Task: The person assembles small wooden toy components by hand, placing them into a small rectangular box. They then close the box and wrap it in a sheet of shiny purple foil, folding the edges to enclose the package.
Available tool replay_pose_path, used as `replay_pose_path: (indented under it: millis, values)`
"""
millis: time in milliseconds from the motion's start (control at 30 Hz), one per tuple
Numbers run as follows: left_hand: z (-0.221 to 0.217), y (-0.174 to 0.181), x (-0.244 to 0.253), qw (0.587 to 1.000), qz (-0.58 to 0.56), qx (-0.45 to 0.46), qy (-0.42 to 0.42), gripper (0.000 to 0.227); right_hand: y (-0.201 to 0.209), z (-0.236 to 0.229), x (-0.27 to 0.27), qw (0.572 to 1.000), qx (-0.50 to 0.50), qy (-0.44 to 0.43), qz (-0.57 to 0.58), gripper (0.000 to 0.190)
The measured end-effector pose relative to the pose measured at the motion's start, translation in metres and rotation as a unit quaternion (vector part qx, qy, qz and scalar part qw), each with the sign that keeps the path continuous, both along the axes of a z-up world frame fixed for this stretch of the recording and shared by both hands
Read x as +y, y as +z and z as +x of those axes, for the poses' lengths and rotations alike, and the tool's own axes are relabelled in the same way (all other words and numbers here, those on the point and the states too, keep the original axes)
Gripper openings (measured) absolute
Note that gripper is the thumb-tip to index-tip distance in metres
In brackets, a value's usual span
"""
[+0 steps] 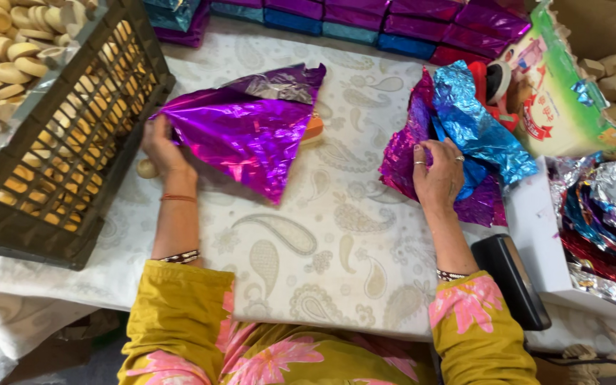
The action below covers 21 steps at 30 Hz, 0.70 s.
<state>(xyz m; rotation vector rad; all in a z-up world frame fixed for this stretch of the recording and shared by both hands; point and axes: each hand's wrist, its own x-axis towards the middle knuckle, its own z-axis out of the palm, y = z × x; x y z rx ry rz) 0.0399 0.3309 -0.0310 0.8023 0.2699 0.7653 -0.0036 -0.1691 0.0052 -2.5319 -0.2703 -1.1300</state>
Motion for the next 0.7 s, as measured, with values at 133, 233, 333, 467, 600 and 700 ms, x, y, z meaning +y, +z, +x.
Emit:
replay_pose_path:
  millis: [133,233,333,467,600,700]
  values:
    - [0.009,-0.01,-0.02,0.976,0.209,0.044,0.035,0.024,0.008,-0.003,0.012,0.999,-0.02,0.008,-0.028,0.014]
    - [0.006,-0.01,-0.032,0.962,0.256,0.092,0.027,0.03,0.021,-0.004,0.033,0.995,-0.076,0.05,-0.049,0.011]
    - [0.0,-0.001,-0.034,0.95,0.283,0.13,0.037,0.03,0.041,0.005,0.073,0.983,-0.101,0.15,-0.004,0.01]
    - [-0.012,0.009,-0.034,0.929,0.343,0.127,0.058,0.032,0.072,0.027,0.134,0.963,-0.104,0.22,0.114,0.016]
    - [-0.019,0.019,-0.034,0.881,0.437,0.154,0.099,0.025,0.094,0.052,0.175,0.912,-0.065,0.264,0.306,0.027]
    - [-0.027,0.027,-0.035,0.798,0.561,0.161,0.151,0.022,0.097,0.065,0.181,0.857,-0.021,0.289,0.426,0.035]
